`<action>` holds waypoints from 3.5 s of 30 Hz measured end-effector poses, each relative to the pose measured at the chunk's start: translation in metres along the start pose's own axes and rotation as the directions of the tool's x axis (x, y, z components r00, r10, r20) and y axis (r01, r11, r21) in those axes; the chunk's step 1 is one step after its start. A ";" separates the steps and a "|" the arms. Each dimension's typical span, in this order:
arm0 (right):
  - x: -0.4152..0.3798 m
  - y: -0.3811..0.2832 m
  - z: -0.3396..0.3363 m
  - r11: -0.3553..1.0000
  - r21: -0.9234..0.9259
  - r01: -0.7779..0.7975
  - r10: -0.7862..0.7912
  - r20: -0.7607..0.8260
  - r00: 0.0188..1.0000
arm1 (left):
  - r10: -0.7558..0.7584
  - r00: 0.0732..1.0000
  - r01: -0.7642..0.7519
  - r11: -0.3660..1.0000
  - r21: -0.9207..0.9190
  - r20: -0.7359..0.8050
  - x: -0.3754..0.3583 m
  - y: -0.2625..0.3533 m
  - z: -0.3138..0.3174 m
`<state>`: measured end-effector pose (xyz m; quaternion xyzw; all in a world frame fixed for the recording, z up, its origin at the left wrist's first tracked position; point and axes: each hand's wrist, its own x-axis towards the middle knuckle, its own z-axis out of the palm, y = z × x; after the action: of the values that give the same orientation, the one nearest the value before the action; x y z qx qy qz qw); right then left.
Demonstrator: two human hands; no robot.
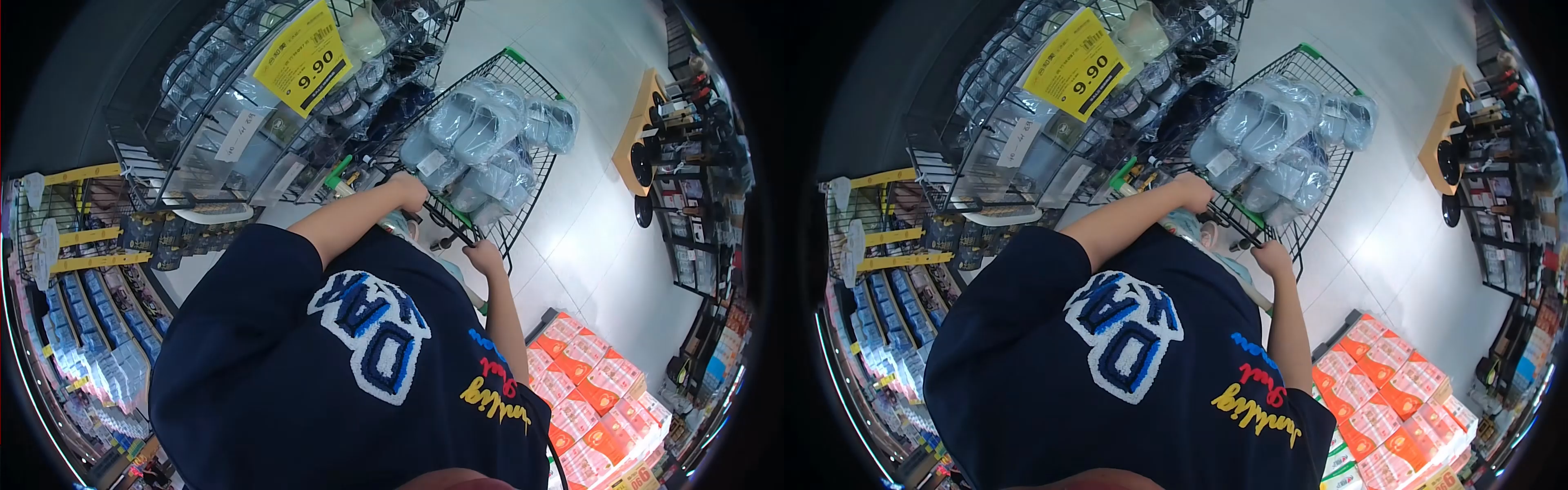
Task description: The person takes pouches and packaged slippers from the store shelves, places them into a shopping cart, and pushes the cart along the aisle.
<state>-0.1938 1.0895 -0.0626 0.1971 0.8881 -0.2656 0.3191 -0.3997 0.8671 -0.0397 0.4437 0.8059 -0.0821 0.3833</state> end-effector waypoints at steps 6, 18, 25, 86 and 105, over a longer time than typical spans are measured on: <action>-0.015 -0.014 -0.006 0.997 -0.054 -0.057 0.051 -0.113 0.992 | -0.016 0.999 0.016 1.000 0.001 -0.036 -0.015 0.010 -0.010; -0.012 -0.009 -0.003 0.995 -0.078 -0.057 0.048 -0.117 0.992 | -0.031 0.999 0.031 1.000 -0.003 -0.013 -0.003 0.011 0.001; -0.006 -0.002 0.004 0.996 -0.073 -0.045 0.031 -0.176 0.984 | -0.022 0.998 0.021 1.000 -0.016 -0.056 -0.004 0.010 0.001; -0.121 -0.079 0.139 0.988 -0.027 -0.150 0.141 -0.209 0.968 | -0.008 0.985 0.013 0.999 0.034 -0.171 -0.132 -0.002 0.115; -0.221 -0.102 0.253 0.987 -0.001 -0.158 0.155 -0.182 0.971 | -0.073 0.987 0.081 0.995 0.051 -0.143 -0.244 0.035 0.208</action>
<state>0.0291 0.8192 -0.0449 0.2875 0.8972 -0.2134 0.2585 -0.1833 0.6300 -0.0074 0.4276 0.8449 -0.0884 0.3092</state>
